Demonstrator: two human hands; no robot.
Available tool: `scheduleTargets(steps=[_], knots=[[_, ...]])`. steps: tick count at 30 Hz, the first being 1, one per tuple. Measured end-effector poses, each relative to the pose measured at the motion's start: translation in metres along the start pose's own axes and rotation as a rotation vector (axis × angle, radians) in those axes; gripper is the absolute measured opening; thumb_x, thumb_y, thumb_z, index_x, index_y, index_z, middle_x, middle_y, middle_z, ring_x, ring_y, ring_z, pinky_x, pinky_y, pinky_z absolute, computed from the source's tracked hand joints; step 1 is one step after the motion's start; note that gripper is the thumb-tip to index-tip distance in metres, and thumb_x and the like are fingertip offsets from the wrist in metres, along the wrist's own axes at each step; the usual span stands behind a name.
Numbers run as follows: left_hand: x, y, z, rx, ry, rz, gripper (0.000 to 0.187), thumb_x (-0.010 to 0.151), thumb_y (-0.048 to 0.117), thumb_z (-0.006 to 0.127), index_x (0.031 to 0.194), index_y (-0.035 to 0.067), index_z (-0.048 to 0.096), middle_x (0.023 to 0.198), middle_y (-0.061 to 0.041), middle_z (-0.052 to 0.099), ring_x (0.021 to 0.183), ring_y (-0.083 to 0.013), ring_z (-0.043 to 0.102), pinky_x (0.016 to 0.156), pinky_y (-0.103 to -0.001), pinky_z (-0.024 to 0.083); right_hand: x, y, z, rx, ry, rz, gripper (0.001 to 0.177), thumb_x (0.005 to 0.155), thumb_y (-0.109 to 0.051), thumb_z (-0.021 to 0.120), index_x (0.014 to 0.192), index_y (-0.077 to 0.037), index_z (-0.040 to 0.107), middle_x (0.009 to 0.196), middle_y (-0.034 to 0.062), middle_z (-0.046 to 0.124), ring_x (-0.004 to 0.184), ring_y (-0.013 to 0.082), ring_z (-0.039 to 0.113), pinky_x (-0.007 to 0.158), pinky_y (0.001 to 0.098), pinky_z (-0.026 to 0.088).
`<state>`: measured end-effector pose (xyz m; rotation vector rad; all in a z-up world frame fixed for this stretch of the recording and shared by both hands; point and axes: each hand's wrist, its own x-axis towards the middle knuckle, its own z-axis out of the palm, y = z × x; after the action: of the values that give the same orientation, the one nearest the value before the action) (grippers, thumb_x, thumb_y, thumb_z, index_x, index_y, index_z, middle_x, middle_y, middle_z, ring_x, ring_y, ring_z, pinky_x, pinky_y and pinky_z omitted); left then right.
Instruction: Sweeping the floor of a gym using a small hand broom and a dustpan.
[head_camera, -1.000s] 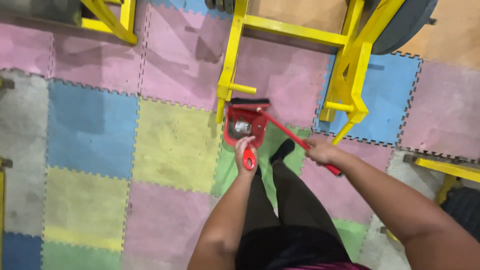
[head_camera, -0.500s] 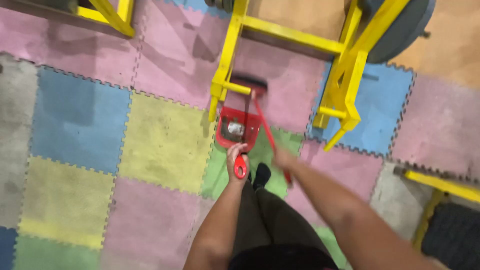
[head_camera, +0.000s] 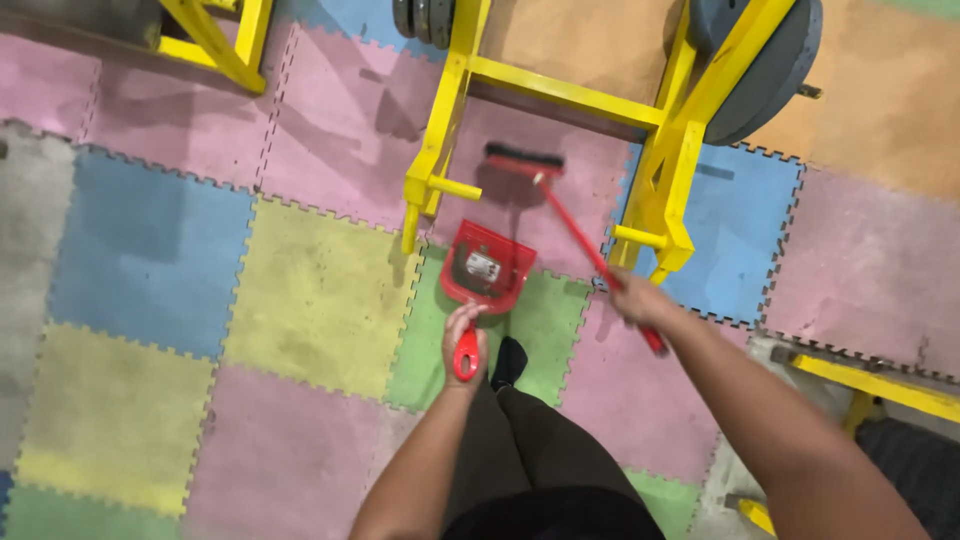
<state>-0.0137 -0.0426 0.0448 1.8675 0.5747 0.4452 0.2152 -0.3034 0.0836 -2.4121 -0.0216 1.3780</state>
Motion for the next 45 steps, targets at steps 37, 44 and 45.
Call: scheduleTargets(steps=[37,44,45], knots=[[-0.016,-0.028,0.064,-0.027,-0.393,-0.001,0.031,0.076,0.0,0.059,0.102,0.007,0.074,0.119,-0.017,0.063,0.114,-0.0325,0.064,0.099,-0.037,0.053,0.151,0.016,0.027,-0.009,0.373,0.133,0.061,0.086,-0.02,0.054,0.146,-0.015,0.05,0.12,0.0302,0.066,0.112,0.0447,0.065,0.097,0.0519,0.051],[-0.006,-0.01,0.064,-0.07,-0.394,0.027,0.027,0.081,0.001,0.063,0.105,0.008,0.074,0.118,-0.015,0.062,0.116,-0.0305,0.062,0.101,-0.037,0.051,0.06,0.045,0.125,0.468,0.291,0.06,0.069,0.073,-0.008,0.053,0.142,-0.01,0.052,0.102,0.0293,0.072,0.096,0.0478,0.072,0.083,0.0583,0.057],[-0.004,-0.013,0.07,-0.075,-0.394,0.036,0.027,0.081,0.001,0.063,0.105,0.008,0.074,0.118,-0.015,0.062,0.116,-0.0305,0.062,0.101,-0.037,0.051,0.034,0.039,0.14,0.469,0.301,0.057,0.069,0.073,-0.008,0.053,0.142,-0.01,0.052,0.102,0.0293,0.072,0.096,0.0478,0.072,0.083,0.0583,0.057]])
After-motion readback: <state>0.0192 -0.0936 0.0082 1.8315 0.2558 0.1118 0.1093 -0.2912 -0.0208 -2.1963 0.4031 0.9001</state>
